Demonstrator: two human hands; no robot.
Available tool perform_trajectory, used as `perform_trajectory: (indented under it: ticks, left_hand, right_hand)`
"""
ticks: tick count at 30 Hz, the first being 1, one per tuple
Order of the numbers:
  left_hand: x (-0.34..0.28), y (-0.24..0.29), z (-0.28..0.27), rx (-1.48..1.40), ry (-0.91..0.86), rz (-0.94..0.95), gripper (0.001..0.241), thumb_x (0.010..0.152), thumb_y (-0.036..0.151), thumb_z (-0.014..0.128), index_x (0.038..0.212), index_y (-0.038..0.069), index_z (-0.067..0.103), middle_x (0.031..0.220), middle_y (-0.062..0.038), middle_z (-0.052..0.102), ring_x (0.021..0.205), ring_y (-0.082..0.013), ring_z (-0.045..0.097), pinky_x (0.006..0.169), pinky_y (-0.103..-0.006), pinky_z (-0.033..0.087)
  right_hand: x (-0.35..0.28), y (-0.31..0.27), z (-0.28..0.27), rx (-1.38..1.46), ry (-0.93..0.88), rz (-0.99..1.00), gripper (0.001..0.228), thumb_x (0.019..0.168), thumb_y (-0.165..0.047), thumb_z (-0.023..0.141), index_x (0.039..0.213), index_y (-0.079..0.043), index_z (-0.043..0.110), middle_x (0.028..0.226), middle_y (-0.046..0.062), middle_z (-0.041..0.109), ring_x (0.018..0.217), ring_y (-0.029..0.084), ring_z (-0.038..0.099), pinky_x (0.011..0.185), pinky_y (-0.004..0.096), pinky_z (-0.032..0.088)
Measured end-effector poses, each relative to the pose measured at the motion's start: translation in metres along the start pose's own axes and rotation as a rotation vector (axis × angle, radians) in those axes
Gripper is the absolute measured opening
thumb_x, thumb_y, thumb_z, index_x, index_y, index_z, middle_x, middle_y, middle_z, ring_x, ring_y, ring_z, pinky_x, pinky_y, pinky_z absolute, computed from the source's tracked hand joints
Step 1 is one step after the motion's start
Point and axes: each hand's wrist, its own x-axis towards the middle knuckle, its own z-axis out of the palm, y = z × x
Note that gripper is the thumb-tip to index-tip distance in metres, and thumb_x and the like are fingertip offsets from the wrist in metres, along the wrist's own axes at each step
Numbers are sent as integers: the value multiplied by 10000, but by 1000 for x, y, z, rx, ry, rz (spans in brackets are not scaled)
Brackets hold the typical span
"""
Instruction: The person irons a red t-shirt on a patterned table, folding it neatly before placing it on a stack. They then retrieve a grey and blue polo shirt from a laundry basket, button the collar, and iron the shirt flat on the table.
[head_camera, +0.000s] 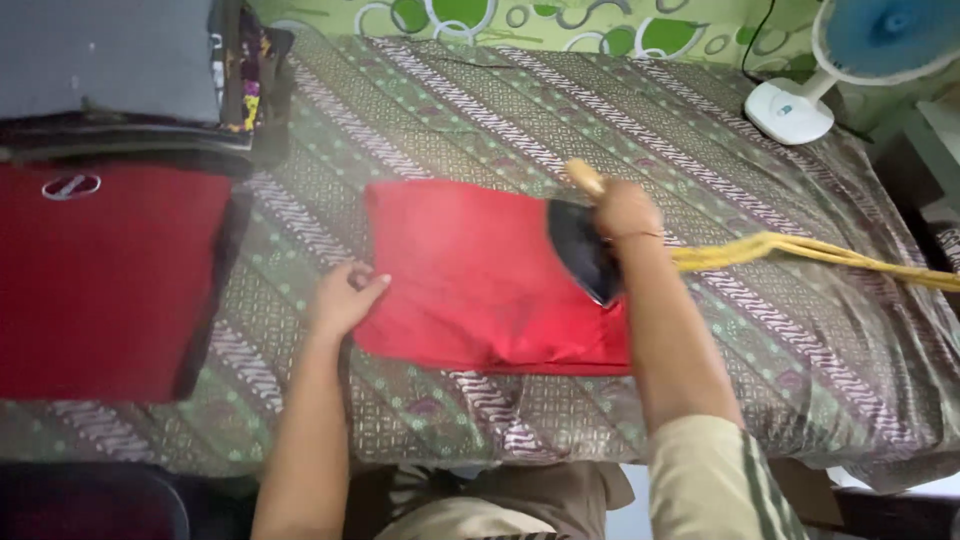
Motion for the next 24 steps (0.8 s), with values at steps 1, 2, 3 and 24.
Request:
perform_trajectory:
  ticks: [1,2,3,24]
  left_hand:
    - [-2,4,-1,-7,1,-7,451,814,476,826,1118,151,760,1015,-134,764,1066,-363,711,922,-487,548]
    - [-4,8,-2,-10,-11,-24,473,808,501,827,1119,150,759,1021,-136,766,1071,-368,711,919,-492,544]
    - [-5,13,-4,-12,-25,-38,496,803,526,828,1119,150,759,1026,-137,767,1076,-373,710,917,-497,541]
    - [62,-72,50,-419,28,-64,215,780,255,813,970,169,761,815,-25,760,748,-178,704,666,-308,511]
  right_hand:
    - [-19,12,-11,-7,-3,-6,308,930,-201,561,1148,-121,764,1022,142,784,1025,344,753,844,499,621]
    - [-38,24,-22,-8,-15,59,316,915,-204,574,1152,-122,765,1031,150,786,1023,361,752,845,513,617]
    - [-57,36,-33,-6,-25,127,325,899,-207,587,1157,-124,766,1040,158,787,1020,377,751,847,526,613]
    - [-85,-105,-42,-148,-191,-362,393,805,-311,600,1169,-264,743,1001,95,787,1026,337,756,919,502,603]
